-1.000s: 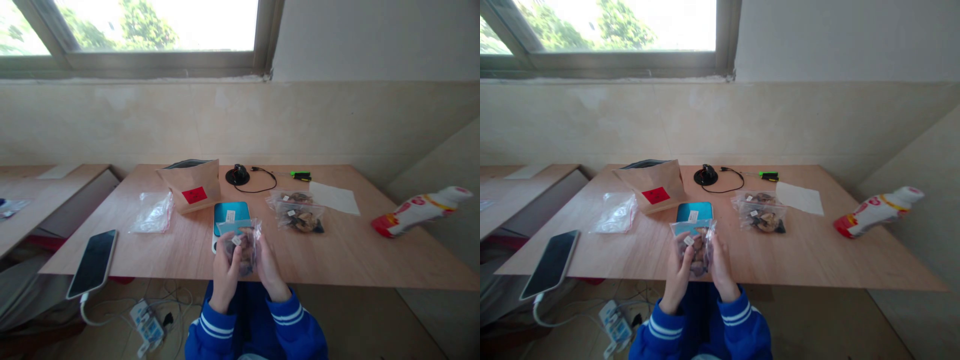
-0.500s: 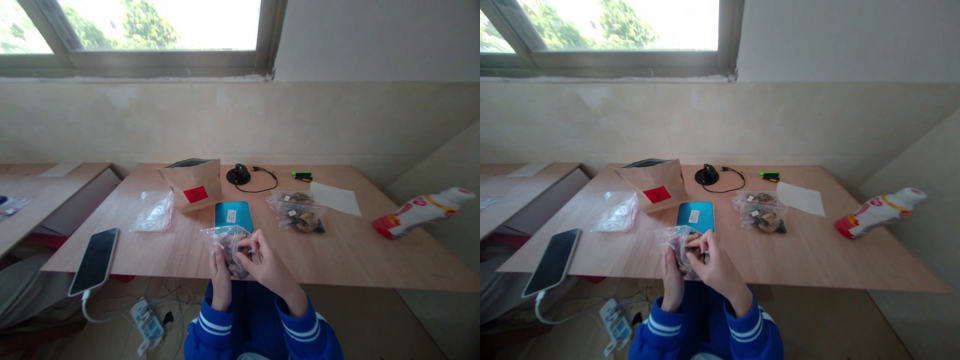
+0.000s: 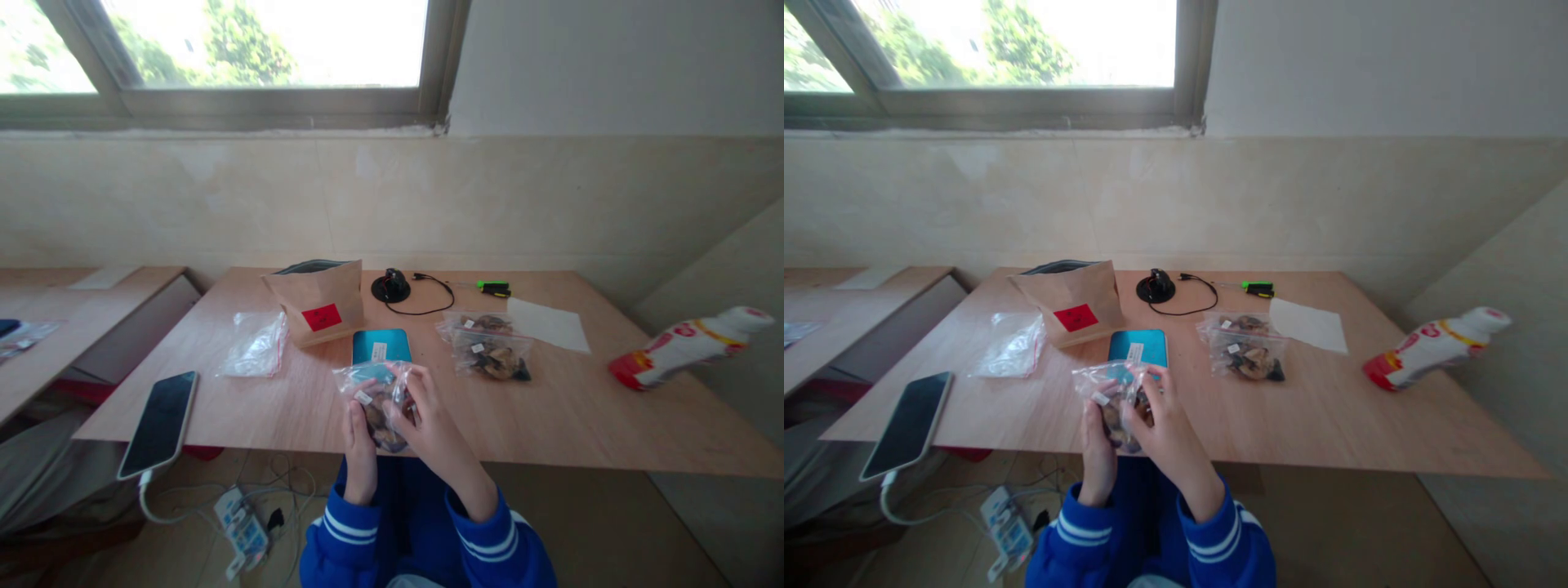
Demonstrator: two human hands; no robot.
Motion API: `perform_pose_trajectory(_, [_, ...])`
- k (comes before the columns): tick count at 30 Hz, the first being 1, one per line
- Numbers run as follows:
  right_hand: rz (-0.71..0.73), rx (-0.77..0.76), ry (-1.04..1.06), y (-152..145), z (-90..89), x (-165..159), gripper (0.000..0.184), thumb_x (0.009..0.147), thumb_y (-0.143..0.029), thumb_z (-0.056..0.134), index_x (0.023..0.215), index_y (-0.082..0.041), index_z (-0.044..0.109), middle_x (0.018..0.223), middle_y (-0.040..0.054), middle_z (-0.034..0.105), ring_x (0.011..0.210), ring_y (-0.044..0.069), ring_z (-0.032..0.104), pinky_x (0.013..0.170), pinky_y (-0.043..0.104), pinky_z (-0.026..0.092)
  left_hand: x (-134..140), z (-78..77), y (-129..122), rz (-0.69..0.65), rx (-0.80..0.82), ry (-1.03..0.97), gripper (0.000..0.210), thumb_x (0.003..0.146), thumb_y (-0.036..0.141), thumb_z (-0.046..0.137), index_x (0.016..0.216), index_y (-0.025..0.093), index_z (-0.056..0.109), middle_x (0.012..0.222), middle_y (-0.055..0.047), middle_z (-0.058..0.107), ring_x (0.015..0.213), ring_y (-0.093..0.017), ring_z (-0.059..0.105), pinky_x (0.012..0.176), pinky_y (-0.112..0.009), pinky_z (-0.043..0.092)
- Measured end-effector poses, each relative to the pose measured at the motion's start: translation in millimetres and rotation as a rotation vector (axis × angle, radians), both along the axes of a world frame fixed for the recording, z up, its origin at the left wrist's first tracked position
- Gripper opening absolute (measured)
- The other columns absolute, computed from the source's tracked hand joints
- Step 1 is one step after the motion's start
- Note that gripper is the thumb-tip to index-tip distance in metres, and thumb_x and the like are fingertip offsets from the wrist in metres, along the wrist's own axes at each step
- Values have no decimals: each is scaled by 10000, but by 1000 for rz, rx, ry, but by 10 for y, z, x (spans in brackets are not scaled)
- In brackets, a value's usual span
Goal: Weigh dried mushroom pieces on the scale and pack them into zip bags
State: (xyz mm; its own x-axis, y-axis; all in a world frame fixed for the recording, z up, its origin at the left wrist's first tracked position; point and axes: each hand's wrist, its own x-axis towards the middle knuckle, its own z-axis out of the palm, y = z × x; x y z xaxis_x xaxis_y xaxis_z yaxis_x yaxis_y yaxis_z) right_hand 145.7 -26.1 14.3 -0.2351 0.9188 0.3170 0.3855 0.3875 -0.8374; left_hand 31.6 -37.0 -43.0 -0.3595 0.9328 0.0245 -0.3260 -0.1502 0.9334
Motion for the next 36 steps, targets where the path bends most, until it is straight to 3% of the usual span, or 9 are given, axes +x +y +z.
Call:
perform_pose_trajectory(2, [17,-42,15,-7,6,-27,393,911,-277,533,1304,-278,529,1187,85,488,1136,225,539,1007,374,450,-12,7,-5,8,-8,7,501,901,583,411,1087,173,628,1119,-89,691,1039,-213,654,948,-361,497])
perform_pose_trajectory(5, [32,-92,41,-26,7,-66,218,896,-280,555,1103,-236,607,1055,60,523,983,196,579,910,337,480,-29,53,-15,47,-52,16,529,893,604,405,1058,165,649,1057,-84,710,991,-211,668,910,-347,512])
perform_pose_trajectory(9, [18,-158,83,-75,-28,-133,130,848,-273,602,945,-217,537,948,36,543,880,188,580,799,315,487,-50,150,-1,188,-140,115,562,889,616,402,1013,138,668,961,-87,719,912,-218,676,867,-353,513])
perform_pose_trajectory(19, [-16,-263,-19,-160,-164,-275,185,840,-296,565,991,-189,578,914,87,632,882,248,617,781,362,484,-80,204,52,311,-221,146,548,870,614,421,857,130,677,785,-66,709,737,-192,651,727,-305,498])
perform_pose_trajectory(23, [-97,-212,-42,-164,-208,-324,146,821,-290,566,915,-182,591,854,81,630,837,245,626,745,349,491,-60,219,53,378,-259,152,574,835,652,431,794,131,667,728,-59,689,681,-192,626,673,-307,483])
perform_pose_trajectory(30, [-211,-259,302,-107,-289,-361,265,846,-422,574,966,-185,571,880,65,682,830,208,672,736,294,523,-95,143,83,444,-326,163,555,857,644,393,833,145,636,757,-33,652,755,-190,604,732,-316,451])
perform_pose_trajectory(36, [-483,-386,653,17,-470,-369,419,804,-584,596,891,-175,590,720,25,666,699,179,659,636,270,517,-161,-21,155,411,-330,98,557,858,648,390,925,150,630,880,-45,653,894,-205,610,826,-343,450])
